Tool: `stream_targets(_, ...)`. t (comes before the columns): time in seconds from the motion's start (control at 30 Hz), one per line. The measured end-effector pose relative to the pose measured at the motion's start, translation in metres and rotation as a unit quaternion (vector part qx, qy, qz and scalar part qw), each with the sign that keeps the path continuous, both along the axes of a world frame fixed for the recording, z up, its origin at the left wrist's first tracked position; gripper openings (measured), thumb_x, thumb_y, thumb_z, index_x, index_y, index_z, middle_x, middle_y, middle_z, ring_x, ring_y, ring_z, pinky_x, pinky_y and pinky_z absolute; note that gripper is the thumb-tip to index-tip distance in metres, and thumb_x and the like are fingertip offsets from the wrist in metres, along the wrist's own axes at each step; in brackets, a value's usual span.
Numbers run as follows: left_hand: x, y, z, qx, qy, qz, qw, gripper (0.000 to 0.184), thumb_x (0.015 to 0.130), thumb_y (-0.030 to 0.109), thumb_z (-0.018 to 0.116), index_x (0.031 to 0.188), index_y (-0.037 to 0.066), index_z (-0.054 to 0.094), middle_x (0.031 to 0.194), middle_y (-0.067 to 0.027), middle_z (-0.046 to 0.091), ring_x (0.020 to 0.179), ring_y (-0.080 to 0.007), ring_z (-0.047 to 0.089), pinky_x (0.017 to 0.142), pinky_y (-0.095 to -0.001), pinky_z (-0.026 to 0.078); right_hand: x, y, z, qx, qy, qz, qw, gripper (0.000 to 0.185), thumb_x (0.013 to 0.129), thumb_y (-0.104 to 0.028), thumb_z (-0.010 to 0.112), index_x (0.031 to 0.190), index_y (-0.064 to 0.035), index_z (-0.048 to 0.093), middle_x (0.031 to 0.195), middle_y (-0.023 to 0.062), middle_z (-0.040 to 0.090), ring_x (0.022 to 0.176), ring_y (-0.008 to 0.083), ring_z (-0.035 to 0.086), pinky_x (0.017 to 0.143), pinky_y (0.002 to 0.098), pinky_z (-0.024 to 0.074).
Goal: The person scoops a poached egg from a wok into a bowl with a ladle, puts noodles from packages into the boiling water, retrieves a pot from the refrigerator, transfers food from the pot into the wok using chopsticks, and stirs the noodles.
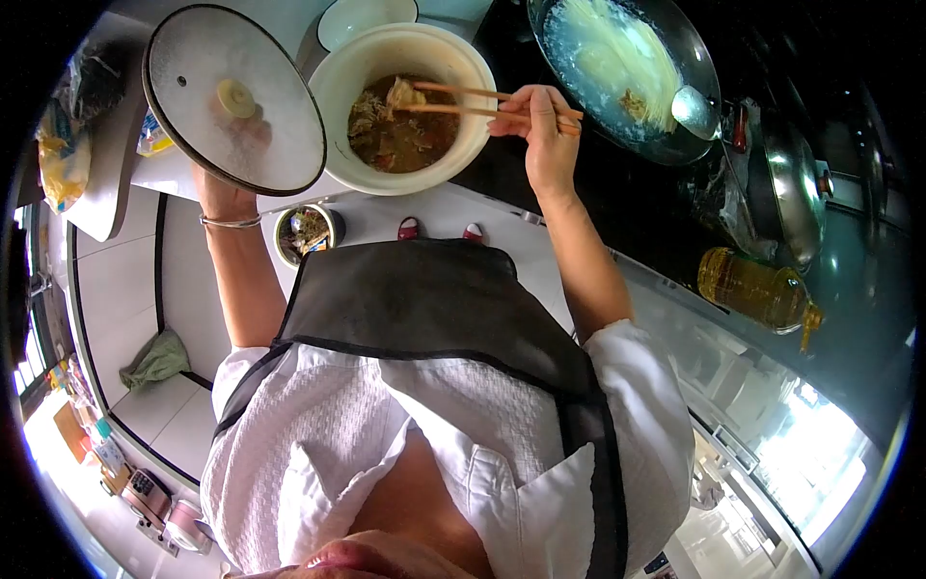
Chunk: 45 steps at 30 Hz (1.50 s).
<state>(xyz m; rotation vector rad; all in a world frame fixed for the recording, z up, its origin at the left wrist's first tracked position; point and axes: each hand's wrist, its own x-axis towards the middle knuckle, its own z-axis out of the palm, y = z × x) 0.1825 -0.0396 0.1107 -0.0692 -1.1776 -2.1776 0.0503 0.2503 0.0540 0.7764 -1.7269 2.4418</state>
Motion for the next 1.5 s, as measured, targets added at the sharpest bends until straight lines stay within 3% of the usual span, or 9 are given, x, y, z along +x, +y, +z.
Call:
stream_targets(0.13, -0.002, -0.003, -0.002, 0.001, 0.01, -0.023, 1.0, 0.033, 0.092, 0.032, 0.046, 0.104, 0.001, 0.049, 0.089, -0.0114, 0.057, 0.072, -0.0231, 0.057, 0.059, -0.0342, 0.049, -0.005, -0.025, 0.004, 0.077, 0.143, -0.059, 0.985, 0.025, 0.095, -0.019, 0.041, 0.087, 0.0014, 0.053, 0.074, 0.0056, 0.057, 0.063, 0.0125, 0.061, 0.057, 0.0222, 0.0486)
stream_targets(0.2, -0.002, -0.001, -0.001, 0.01, 0.02, -0.04, 0.999, 0.033, 0.091, 0.032, 0.046, 0.104, 0.001, 0.049, 0.088, -0.0115, 0.057, 0.073, -0.0231, 0.058, 0.059, -0.0341, 0.049, -0.006, -0.032, 0.001, 0.165, 0.139, -0.03, 0.976, 0.023, 0.095, -0.017, 0.04, 0.087, 0.0012, 0.053, 0.075, 0.0048, 0.057, 0.064, 0.0123, 0.061, 0.061, 0.0221, 0.0501)
stream_targets(0.47, -0.004, 0.0, 0.0, 0.015, 0.004, -0.014, 1.0, 0.03, 0.092, 0.029, 0.047, 0.103, 0.001, 0.051, 0.089, -0.0097, 0.059, 0.074, -0.0207, 0.058, 0.06, -0.0335, 0.05, 0.021, 0.003, 0.019, 0.175, 0.04, 0.109, 0.978, 0.03, 0.095, -0.021, 0.039, 0.082, 0.0014, 0.054, 0.071, 0.0044, 0.057, 0.059, 0.0122, 0.061, 0.054, 0.0212, 0.0498)
stream_targets(0.73, -0.008, 0.002, 0.002, 0.025, 0.015, -0.043, 0.999, 0.029, 0.092, 0.029, 0.047, 0.102, 0.002, 0.051, 0.088, -0.0091, 0.059, 0.073, -0.0207, 0.058, 0.059, -0.0331, 0.05, -0.003, -0.024, 0.006, 0.088, 0.113, -0.015, 0.989, 0.025, 0.094, -0.021, 0.042, 0.086, 0.0001, 0.054, 0.073, 0.0039, 0.057, 0.061, 0.0113, 0.06, 0.057, 0.0212, 0.0484)
stream_targets(0.9, -0.003, 0.007, 0.005, 0.029, -0.002, -0.027, 0.999, 0.031, 0.092, 0.031, 0.046, 0.103, 0.002, 0.05, 0.087, -0.0096, 0.058, 0.071, -0.0216, 0.058, 0.058, -0.033, 0.05, 0.004, -0.029, 0.002, 0.161, 0.126, -0.008, 0.979, 0.028, 0.095, -0.021, 0.04, 0.087, 0.0015, 0.054, 0.076, 0.0053, 0.058, 0.066, 0.0114, 0.061, 0.061, 0.0217, 0.0498)
stream_targets(1.2, -0.004, 0.004, 0.004, 0.007, 0.015, -0.029, 0.999, 0.032, 0.092, 0.031, 0.045, 0.103, 0.002, 0.051, 0.087, -0.0102, 0.058, 0.071, -0.0214, 0.058, 0.058, -0.0326, 0.049, 0.02, -0.028, 0.003, 0.054, 0.042, 0.054, 0.996, 0.027, 0.095, -0.019, 0.039, 0.087, 0.0025, 0.054, 0.074, 0.0059, 0.058, 0.063, 0.0128, 0.062, 0.058, 0.0215, 0.0504)
stream_targets(1.27, -0.01, 0.008, 0.006, 0.016, 0.005, -0.006, 1.0, 0.031, 0.091, 0.03, 0.047, 0.103, 0.002, 0.051, 0.089, -0.0104, 0.057, 0.072, -0.0223, 0.057, 0.059, -0.033, 0.048, 0.015, -0.03, -0.004, 0.097, 0.076, 0.042, 0.991, 0.027, 0.095, -0.021, 0.04, 0.089, 0.0022, 0.054, 0.076, 0.0063, 0.058, 0.063, 0.0128, 0.062, 0.058, 0.0214, 0.0504)
stream_targets(1.37, -0.013, 0.002, -0.001, 0.057, 0.017, -0.066, 0.996, 0.03, 0.09, 0.028, 0.049, 0.104, 0.001, 0.051, 0.091, -0.0104, 0.057, 0.073, -0.0231, 0.056, 0.06, -0.0338, 0.048, 0.013, -0.02, 0.002, 0.058, 0.061, 0.054, 0.995, 0.029, 0.095, -0.023, 0.04, 0.087, 0.0018, 0.052, 0.077, 0.0078, 0.058, 0.063, 0.014, 0.062, 0.058, 0.0227, 0.0518)
stream_targets(1.5, -0.023, 0.001, -0.003, -0.002, 0.027, -0.088, 0.996, 0.03, 0.089, 0.026, 0.05, 0.104, 0.0, 0.051, 0.091, -0.0125, 0.057, 0.074, -0.023, 0.056, 0.06, -0.0332, 0.047, 0.012, 0.033, 0.041, -0.001, 0.107, -0.031, 0.994, 0.032, 0.095, -0.026, 0.037, 0.084, 0.0006, 0.052, 0.074, 0.0091, 0.058, 0.062, 0.0177, 0.063, 0.057, 0.0272, 0.0537)
